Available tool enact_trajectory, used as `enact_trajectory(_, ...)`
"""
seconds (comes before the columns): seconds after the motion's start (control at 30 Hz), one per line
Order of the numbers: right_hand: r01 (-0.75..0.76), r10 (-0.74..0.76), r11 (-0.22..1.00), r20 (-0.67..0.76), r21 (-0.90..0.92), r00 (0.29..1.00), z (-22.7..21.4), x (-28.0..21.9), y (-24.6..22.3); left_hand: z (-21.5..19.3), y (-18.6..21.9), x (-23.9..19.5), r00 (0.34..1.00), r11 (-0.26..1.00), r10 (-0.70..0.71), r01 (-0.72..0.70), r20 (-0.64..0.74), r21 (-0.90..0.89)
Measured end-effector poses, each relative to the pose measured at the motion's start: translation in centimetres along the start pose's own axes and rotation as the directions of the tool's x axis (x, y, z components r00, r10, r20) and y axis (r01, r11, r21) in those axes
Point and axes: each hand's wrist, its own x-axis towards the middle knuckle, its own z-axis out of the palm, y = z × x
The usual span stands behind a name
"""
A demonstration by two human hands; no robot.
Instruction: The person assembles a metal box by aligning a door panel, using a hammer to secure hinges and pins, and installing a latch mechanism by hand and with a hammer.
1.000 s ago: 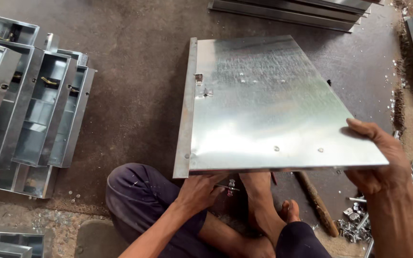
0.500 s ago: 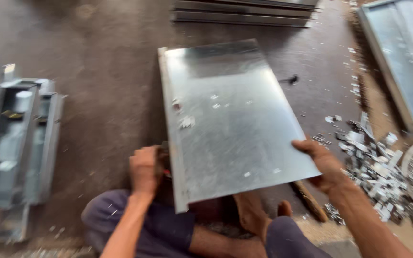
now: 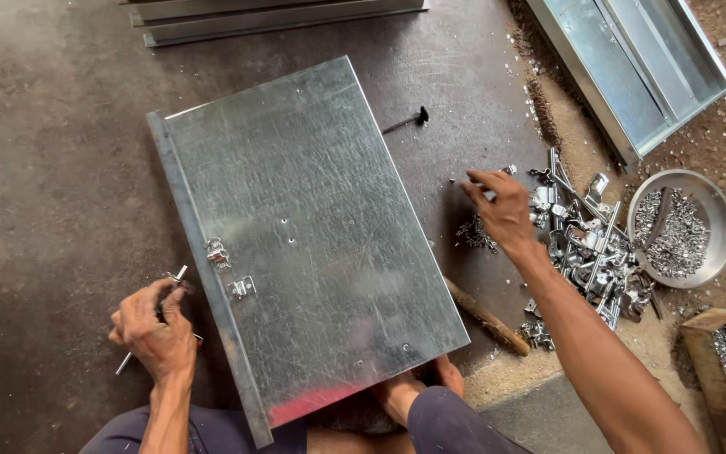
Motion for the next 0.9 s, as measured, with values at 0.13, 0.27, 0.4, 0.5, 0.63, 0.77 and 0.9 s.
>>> enact_trajectory(0.13,-0.074,0.095,0.985,0.131,-0.157,0.987,1.2,2.2,-0.2,-0.7,1.3,2.0,0.988,0.912,-0.152,0.151,0.028,-0.381)
enact_trajectory(0.27,-0.038,0.054,0.996,0.198,-0.086,0.979,-1.9,-0.4,-0.8,-3.9,4.7,5.0,0.973,0.775,-0.133,0.221,0.188,-0.592)
enact_trajectory(0.4,0.314,-0.285,0.949,0.356,-0.025,0.890,-3.4,-4.8,-0.8,-4.7,10.5,7.2,0.909,0.736,0.297,-0.023,0.293,-0.676)
enact_trajectory(0.5,0.271,-0.168,0.951,0.489,-0.148,0.856,-3.8,-6.3,-0.5,-3.2,16.0,8.1,0.798,0.512,0.558,-0.114,0.228,-0.851)
enact_trajectory(0.63,0.158,0.042,0.937,0.551,-0.311,0.833,-2.4,-5.4,-1.8,-1.5,19.5,9.8,0.718,0.551,0.609,-0.078,0.337,-0.831)
enact_trajectory(0.77,0.224,-0.175,0.971,0.394,-0.082,0.903,-2.6,-5.5,-1.4,-0.2,18.9,9.3,0.705,0.538,0.566,0.077,0.427,-0.839)
enact_trajectory(0.9,0.176,-0.115,0.967,0.304,-0.185,0.946,-2.5,-4.2,-1.3,1.8,16.8,9.1,0.729,0.500,0.552,0.100,0.405,-0.860)
